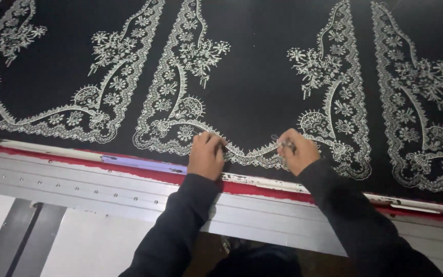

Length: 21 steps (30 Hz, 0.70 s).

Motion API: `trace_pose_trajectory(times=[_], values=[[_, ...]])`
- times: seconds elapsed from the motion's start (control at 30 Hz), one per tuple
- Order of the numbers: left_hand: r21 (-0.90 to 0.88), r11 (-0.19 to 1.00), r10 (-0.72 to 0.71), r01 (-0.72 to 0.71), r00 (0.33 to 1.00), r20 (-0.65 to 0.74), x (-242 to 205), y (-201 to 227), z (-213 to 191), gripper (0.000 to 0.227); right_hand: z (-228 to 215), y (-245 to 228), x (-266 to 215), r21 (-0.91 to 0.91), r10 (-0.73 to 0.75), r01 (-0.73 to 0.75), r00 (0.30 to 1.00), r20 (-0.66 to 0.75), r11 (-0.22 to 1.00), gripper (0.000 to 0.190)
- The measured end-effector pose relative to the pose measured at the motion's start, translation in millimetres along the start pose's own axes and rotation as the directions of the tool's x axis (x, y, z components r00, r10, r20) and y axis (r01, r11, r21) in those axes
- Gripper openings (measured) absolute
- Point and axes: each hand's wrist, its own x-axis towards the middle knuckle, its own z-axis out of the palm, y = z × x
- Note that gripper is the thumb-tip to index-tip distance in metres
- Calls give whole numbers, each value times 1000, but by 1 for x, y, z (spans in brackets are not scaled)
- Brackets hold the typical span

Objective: Trimming and cleaning up loose threads on an embroidered fabric piece using a small hand tool on an industrial machine bed.

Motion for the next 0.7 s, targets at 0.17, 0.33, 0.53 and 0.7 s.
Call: trace_pose_trajectory(times=[0.17,0.33,0.53,0.7], values=[[-4,1000,1,-1,1000,10,2,0,1,20,30,-37,-4,147,-215,179,933,287,973,27],[71,996,51,-51,999,-6,-1,-5,8,19,53,-43,9,87,-417,413,848,327,907,27],[179,977,113,-118,993,37,-3,6,-4,12,73,-46,41,-8,-380,388,907,181,922,15],[339,930,150,-143,989,6,1,-32,-7,17,83,-59,63,48,-298,294,941,161,955,13]])
